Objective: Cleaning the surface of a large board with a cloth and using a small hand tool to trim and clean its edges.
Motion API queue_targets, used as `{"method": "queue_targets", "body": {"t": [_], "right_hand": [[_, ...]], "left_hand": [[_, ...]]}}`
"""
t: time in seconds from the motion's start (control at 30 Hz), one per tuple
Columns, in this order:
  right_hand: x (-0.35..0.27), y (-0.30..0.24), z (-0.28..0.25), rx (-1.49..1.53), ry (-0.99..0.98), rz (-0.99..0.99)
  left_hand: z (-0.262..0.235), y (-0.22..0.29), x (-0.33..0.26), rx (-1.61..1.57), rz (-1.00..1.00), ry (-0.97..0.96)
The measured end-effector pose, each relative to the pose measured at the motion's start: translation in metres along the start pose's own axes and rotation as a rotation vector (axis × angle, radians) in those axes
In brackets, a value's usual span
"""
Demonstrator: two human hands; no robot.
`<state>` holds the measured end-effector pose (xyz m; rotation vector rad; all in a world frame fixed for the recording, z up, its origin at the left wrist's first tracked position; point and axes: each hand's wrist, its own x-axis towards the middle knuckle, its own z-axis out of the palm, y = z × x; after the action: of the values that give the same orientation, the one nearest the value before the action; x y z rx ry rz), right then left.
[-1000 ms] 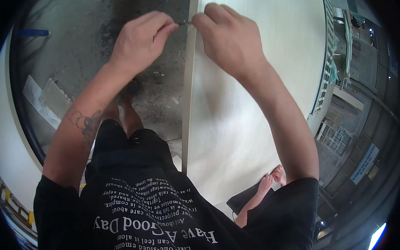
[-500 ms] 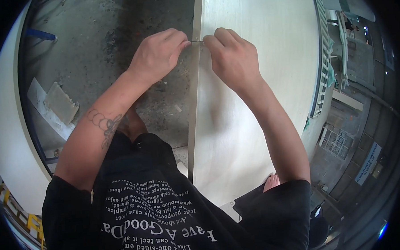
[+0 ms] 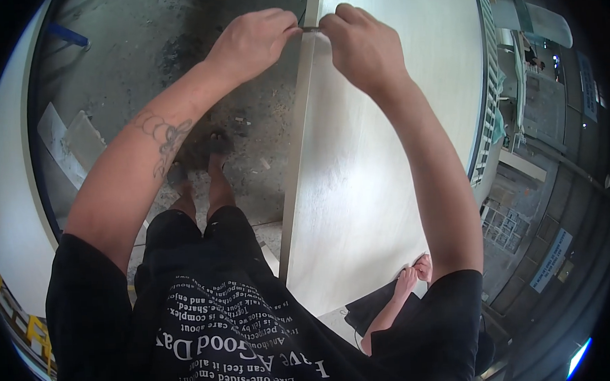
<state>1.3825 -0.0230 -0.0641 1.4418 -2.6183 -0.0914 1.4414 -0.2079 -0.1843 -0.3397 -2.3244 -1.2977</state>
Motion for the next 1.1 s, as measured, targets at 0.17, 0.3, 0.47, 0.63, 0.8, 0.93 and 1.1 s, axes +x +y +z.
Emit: {"method": "queue_targets", "body": {"t": [0.17, 0.3, 0.47, 0.63, 0.8, 0.93, 1.1], "right_hand": [[0.003, 0.005, 0.006, -0.048, -0.047, -0.019], [-0.013, -0.007, 0.007, -0.012, -0.019, -0.048], [-0.033, -0.023, 0.004, 0.015, -0.025, -0.010], [-0.063, -0.054, -0.007, 0.101, -0.025, -0.022], [-0.079, -0.066, -0.014, 0.153, -0.025, 0.028], [-0.028, -0.020, -0.005, 0.029, 0.099, 0.059], [0.026, 0.000, -0.003, -0.008, 0.039, 0.038]], "left_hand": [[0.004, -0.004, 0.002, 0.027, -0.009, 0.007], [0.002, 0.004, -0.015, 0.022, 0.000, -0.003], [-0.004, 0.020, -0.033, -0.015, -0.029, -0.072], [-0.012, 0.039, -0.066, -0.043, -0.023, -0.154], [-0.008, 0.057, -0.086, -0.096, -0.052, -0.146], [-0.004, 0.027, -0.025, 0.031, -0.014, 0.009], [-0.005, -0.010, 0.023, 0.099, 0.066, 0.039]]}}
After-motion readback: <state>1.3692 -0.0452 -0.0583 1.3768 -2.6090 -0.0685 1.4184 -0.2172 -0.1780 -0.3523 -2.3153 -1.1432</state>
